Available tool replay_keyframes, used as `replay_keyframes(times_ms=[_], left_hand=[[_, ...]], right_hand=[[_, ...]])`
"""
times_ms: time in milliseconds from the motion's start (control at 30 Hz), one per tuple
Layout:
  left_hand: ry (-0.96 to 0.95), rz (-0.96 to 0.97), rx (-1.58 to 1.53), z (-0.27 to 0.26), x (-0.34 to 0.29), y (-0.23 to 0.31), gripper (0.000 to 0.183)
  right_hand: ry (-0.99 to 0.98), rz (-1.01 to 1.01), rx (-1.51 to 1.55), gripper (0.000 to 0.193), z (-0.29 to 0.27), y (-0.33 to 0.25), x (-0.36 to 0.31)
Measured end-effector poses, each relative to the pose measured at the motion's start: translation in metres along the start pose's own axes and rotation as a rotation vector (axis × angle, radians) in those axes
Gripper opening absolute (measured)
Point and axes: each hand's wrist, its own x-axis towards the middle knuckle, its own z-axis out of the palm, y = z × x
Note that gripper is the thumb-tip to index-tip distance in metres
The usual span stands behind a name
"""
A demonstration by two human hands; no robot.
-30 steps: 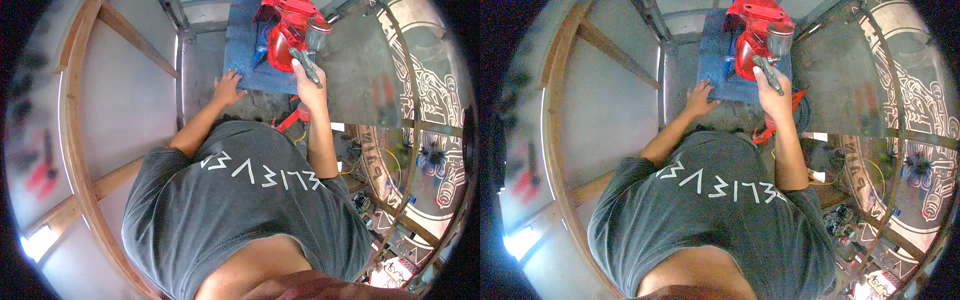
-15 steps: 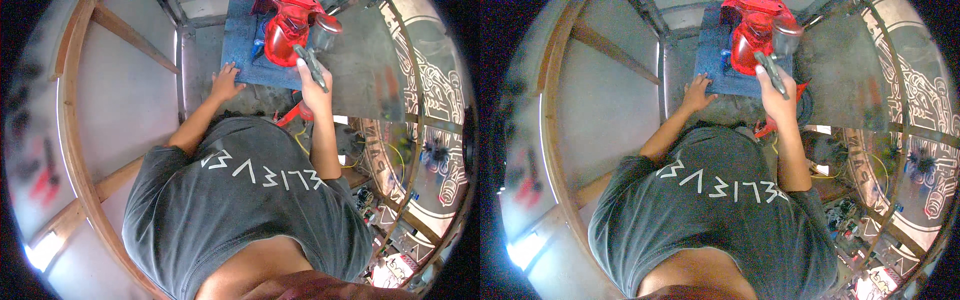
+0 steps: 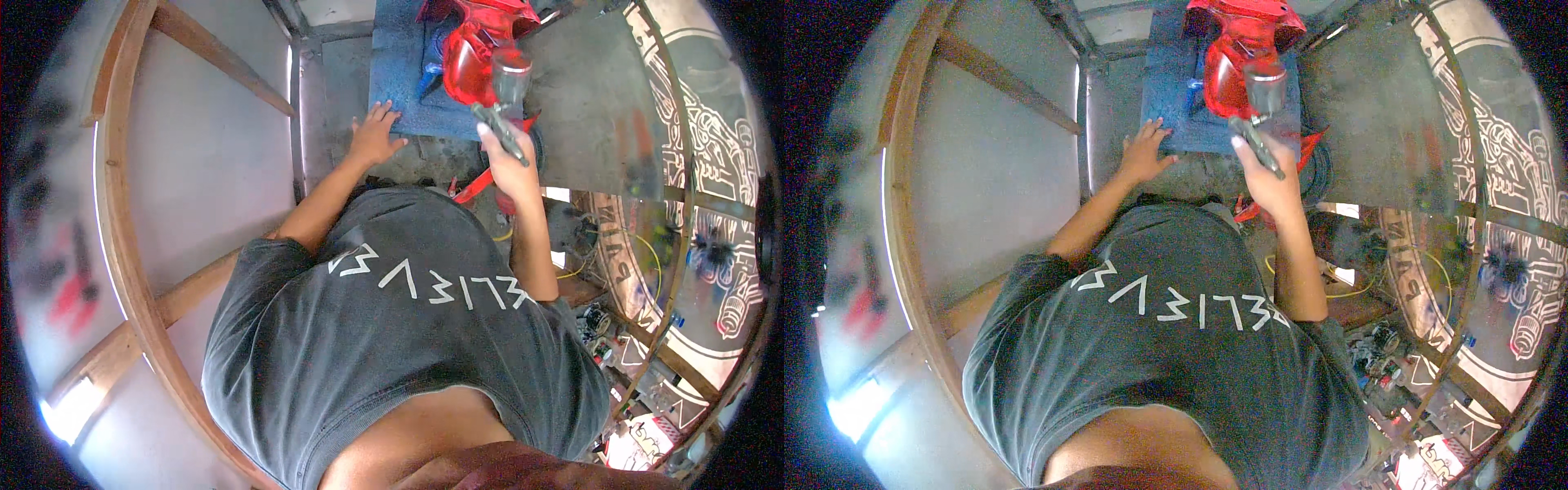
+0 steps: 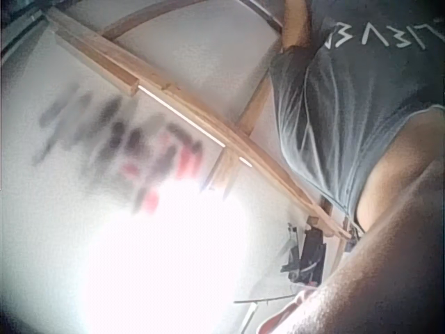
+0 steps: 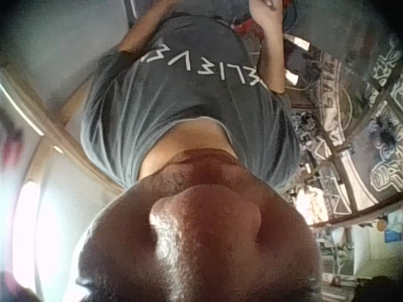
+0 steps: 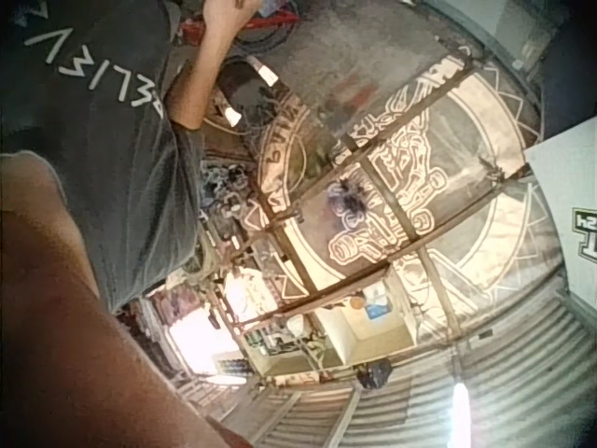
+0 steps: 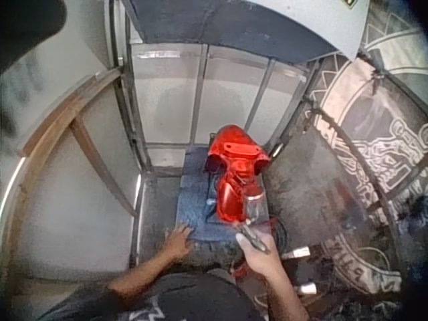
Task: The person rubs a red fairing with a sanding block, wipes the fairing and another red motorcycle part with a cloth, and then applies paint to the fairing using a spray gun.
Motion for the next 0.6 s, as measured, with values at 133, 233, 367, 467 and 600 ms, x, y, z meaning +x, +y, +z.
replay_keyframes(times_ms=[133, 233, 367, 467, 600], left_hand=[[-0.042, 0.009, 0.009, 0.004, -0.002, -0.005, 0.075], [-0.044, 0.030, 0.016, 0.006, -0.002, -0.004, 0.077], [-0.050, 0.026, 0.004, 0.005, -0.002, -0.003, 0.079], [-0.058, 0.026, 0.009, 0.005, -0.001, 0.000, 0.080], [-0.043, 0.012, 0.004, 0.007, -0.001, 0.000, 0.080]], right_hand=[[-0.044, 0.153, 0.050, 0.034, -0.006, -0.005, -0.010], [0.078, 0.088, 0.083, 0.033, -0.007, -0.004, 0.004], [0.163, 0.033, 0.062, 0.031, -0.016, -0.015, 0.032], [0.187, -0.001, 0.081, 0.030, -0.018, -0.022, 0.037], [0.126, 0.044, 0.035, 0.030, -0.014, -0.008, 0.032]])
